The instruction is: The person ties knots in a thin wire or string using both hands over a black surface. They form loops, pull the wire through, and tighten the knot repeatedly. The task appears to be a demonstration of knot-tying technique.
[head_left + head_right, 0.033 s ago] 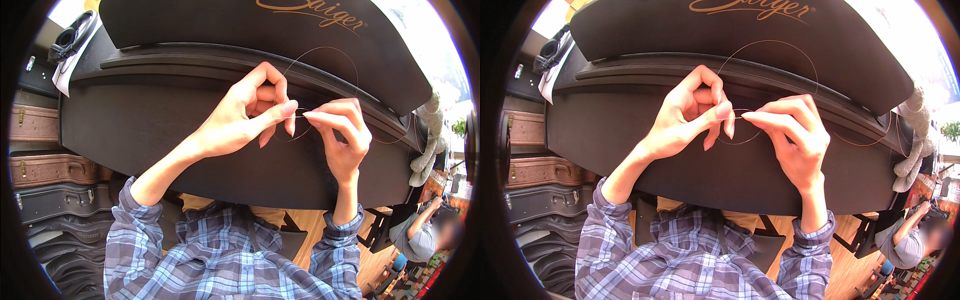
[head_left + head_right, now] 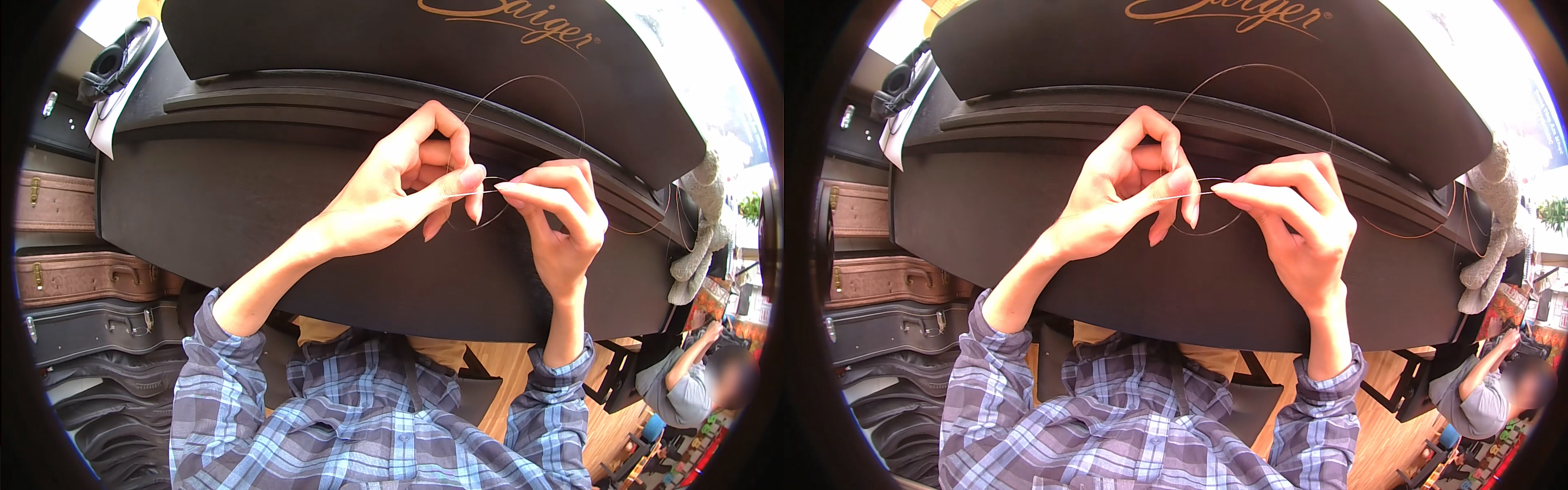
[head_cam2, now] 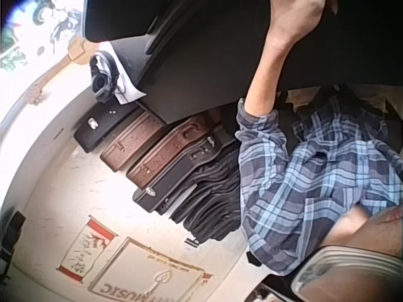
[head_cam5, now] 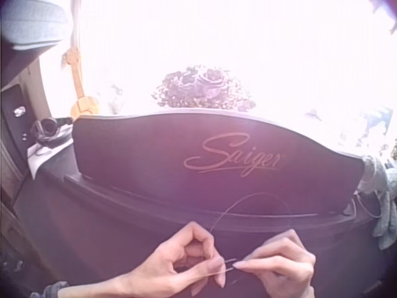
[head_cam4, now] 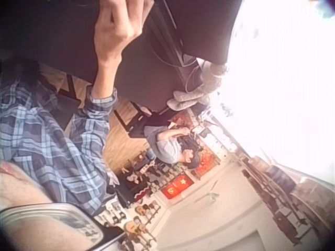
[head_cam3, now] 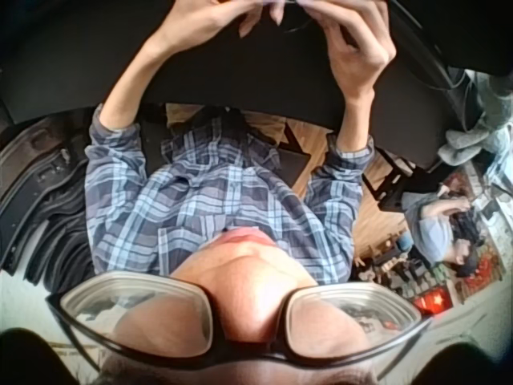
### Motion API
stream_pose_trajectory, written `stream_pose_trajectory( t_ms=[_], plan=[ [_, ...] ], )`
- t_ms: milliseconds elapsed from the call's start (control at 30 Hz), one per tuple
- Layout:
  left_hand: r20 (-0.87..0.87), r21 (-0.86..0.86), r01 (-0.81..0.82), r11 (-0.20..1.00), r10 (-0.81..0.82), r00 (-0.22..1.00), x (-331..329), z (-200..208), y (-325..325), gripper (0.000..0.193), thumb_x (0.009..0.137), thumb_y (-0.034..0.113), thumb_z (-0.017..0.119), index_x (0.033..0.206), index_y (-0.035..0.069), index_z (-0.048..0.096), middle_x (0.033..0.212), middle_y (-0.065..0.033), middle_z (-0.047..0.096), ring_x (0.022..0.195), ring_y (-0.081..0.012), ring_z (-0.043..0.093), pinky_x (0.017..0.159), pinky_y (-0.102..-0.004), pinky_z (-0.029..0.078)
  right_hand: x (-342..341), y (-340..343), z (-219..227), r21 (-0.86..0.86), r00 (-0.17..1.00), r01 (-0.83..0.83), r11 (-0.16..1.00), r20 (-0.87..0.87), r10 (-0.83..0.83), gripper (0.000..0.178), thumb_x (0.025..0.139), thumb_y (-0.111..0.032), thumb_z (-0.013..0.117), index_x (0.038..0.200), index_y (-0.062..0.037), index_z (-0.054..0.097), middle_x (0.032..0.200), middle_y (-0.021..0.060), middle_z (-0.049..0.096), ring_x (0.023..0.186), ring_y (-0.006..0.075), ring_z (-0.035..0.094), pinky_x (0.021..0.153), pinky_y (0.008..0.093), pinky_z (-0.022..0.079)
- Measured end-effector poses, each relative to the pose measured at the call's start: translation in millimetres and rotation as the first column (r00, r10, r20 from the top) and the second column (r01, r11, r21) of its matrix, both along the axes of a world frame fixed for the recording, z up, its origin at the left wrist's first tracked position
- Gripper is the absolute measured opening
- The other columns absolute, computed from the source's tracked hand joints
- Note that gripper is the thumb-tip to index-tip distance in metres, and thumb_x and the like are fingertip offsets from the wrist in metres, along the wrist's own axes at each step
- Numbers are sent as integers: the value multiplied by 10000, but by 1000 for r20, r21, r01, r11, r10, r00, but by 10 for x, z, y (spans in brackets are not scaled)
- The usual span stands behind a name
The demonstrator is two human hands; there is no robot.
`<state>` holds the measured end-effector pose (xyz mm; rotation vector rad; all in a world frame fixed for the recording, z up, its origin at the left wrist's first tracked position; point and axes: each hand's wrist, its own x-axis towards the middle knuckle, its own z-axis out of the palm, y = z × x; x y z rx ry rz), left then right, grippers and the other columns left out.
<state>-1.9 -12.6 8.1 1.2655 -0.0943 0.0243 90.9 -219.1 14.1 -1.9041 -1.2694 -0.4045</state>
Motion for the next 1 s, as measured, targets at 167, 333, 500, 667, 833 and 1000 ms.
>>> stream_pose_trajectory(
  t_ms=[167,333,500,667,833,1000],
  plan=[
    [78,59,47,997,-52,996,-22,-12,24,209,1028,102,605,1064,66,403,855,-118,649,731,-172,688,493,-240,485,-36,28,8,77,986,-75,994,-141,85,276,769,44,803,1002,-102,801,966,54,708,896,179,702,737,289,613],
    [63,-68,72,995,-67,996,-8,22,44,207,1034,180,622,1064,71,448,804,-92,692,633,-104,636,508,-228,450,-65,17,1,60,953,-162,985,-250,172,301,837,101,717,1079,-67,782,997,89,693,710,158,704,656,258,607],
    [-91,-105,100,989,-110,990,-16,94,85,308,960,47,682,1098,49,407,717,-103,670,523,-146,626,478,-243,476,-73,-9,-13,79,935,-140,987,-319,158,329,841,134,685,1087,-62,784,984,84,685,712,147,701,620,257,596],
    [-176,-7,131,991,-131,976,-21,130,79,422,876,44,782,1118,50,437,675,-74,660,526,-134,627,485,-241,481,-66,-14,-19,86,932,-129,988,-331,151,341,840,149,668,1082,-60,786,984,87,687,704,138,698,599,248,586],
    [-207,60,48,997,-35,978,10,148,99,273,889,119,789,1051,-10,611,697,-101,691,535,-140,658,508,-234,508,-66,-13,-9,87,922,-100,991,-367,125,312,852,133,675,1073,-57,786,982,89,690,701,135,698,591,243,577],
    [-166,126,6,992,15,986,-5,126,80,221,895,97,779,1001,0,613,708,-99,697,548,-140,674,506,-238,529,-70,-33,-10,149,873,-131,980,-452,185,293,901,78,673,1174,-16,722,951,100,720,688,137,694,621,241,566]
  ],
)
